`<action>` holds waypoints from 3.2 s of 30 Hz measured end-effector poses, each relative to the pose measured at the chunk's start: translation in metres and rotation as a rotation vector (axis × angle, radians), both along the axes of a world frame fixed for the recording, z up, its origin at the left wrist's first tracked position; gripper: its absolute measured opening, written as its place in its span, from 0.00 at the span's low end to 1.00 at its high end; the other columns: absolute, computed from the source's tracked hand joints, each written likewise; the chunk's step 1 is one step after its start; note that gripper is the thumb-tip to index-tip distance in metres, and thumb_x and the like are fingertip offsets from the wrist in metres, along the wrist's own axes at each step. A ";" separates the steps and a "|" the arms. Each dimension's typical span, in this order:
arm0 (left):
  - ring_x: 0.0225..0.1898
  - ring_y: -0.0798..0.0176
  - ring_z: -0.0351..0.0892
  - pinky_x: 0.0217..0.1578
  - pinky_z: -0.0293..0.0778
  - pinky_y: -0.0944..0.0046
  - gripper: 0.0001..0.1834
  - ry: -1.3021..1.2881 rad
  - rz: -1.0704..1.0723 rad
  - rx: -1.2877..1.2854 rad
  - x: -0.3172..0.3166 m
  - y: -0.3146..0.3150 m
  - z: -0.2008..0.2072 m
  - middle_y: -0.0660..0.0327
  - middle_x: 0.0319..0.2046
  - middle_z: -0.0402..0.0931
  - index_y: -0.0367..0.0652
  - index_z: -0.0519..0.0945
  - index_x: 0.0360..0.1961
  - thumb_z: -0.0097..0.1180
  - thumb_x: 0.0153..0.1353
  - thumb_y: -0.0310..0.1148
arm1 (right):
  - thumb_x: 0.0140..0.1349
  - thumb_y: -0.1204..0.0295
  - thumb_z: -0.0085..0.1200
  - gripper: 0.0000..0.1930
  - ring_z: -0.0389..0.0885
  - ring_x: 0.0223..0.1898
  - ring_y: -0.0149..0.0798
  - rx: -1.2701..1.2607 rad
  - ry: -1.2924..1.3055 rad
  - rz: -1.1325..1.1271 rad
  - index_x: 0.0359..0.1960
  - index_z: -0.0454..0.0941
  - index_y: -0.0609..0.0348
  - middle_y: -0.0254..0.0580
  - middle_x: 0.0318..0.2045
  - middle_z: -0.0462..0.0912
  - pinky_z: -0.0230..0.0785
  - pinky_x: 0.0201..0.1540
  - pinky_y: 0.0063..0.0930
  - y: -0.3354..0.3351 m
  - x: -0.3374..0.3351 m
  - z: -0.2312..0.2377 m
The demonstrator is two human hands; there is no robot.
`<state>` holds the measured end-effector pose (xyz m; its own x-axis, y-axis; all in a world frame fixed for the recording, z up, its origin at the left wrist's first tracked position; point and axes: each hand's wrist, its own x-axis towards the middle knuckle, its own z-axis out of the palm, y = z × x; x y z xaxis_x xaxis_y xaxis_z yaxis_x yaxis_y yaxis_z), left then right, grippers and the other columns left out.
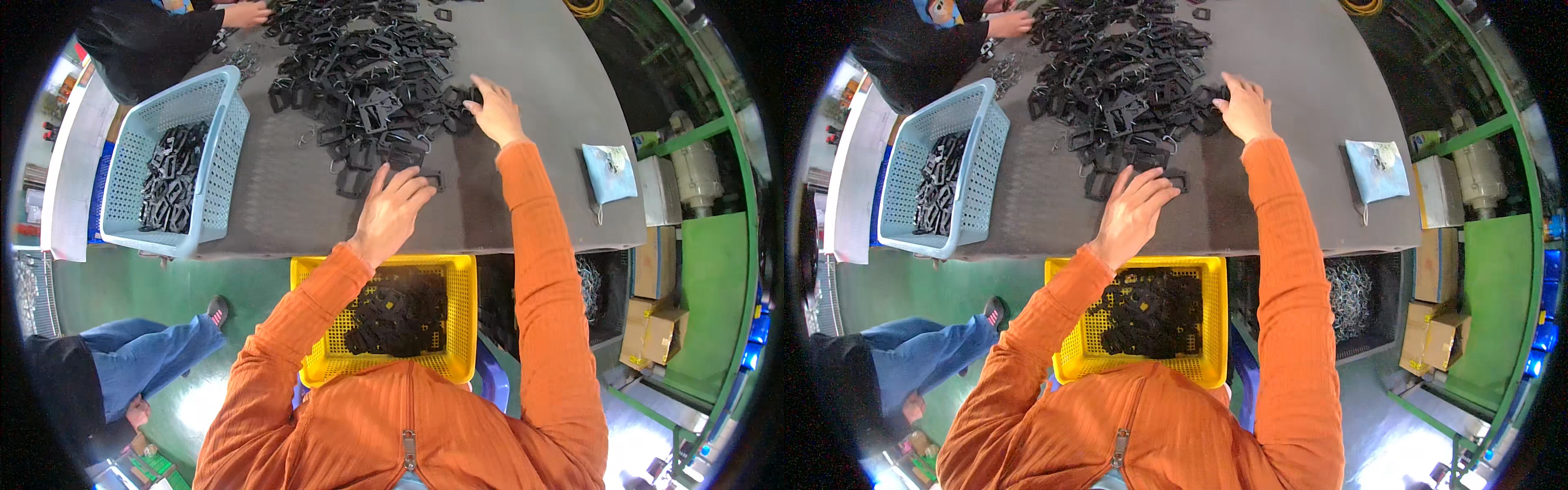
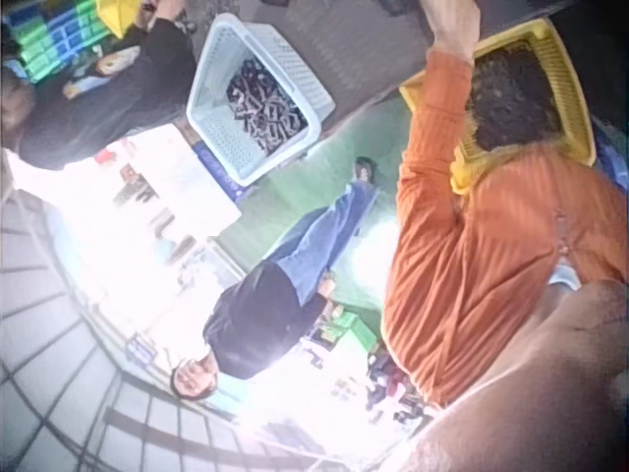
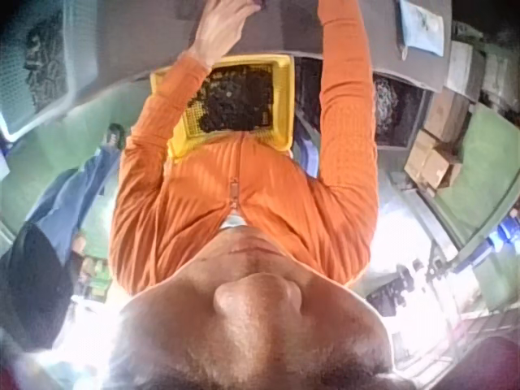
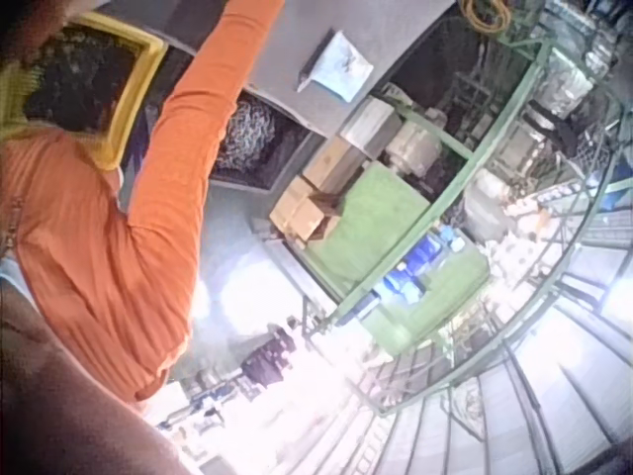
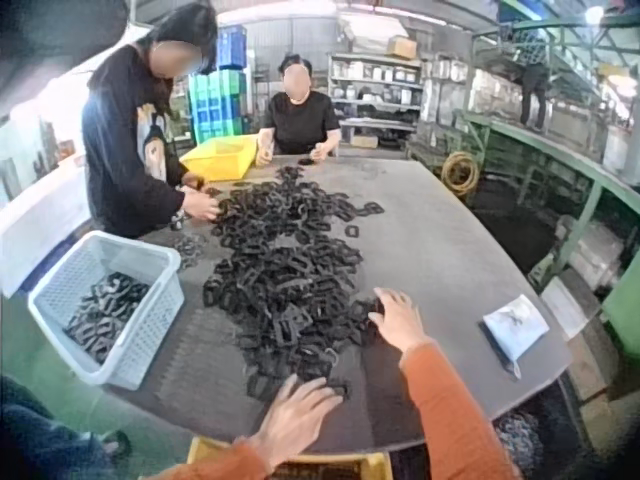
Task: The person detaches metal wire clips from black plastic buckles by hand and places the separated plastic buckles into a yellow basket.
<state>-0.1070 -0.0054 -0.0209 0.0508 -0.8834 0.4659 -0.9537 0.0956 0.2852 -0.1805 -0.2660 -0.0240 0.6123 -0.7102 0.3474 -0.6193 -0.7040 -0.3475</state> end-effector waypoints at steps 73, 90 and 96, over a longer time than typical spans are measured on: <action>0.39 0.75 0.73 0.43 0.67 0.72 0.08 1.343 0.057 -0.166 0.126 0.004 0.012 0.66 0.35 0.78 0.38 0.79 0.37 0.52 0.62 0.30 | 0.51 0.66 0.61 0.12 0.79 0.25 0.43 0.273 -0.437 0.166 0.33 0.75 0.56 0.41 0.23 0.82 0.69 0.30 0.32 0.089 0.041 0.094; 0.33 0.70 0.76 0.37 0.70 0.72 0.07 0.969 0.181 -0.196 0.136 -0.025 0.034 0.62 0.30 0.80 0.40 0.82 0.34 0.58 0.56 0.30 | 0.63 0.71 0.50 0.05 0.50 0.12 0.16 1.693 -0.261 0.289 0.38 0.69 0.56 0.26 0.21 0.66 0.38 0.12 0.10 0.034 0.006 0.069; 0.60 0.55 0.65 0.58 0.61 0.54 0.08 2.036 -0.139 -0.387 0.152 -0.017 0.019 0.59 0.51 0.72 0.44 0.77 0.38 0.48 0.64 0.34 | 0.61 0.68 0.53 0.08 0.66 0.16 0.24 0.984 0.074 0.247 0.40 0.75 0.53 0.31 0.24 0.73 0.58 0.17 0.19 0.050 0.029 0.064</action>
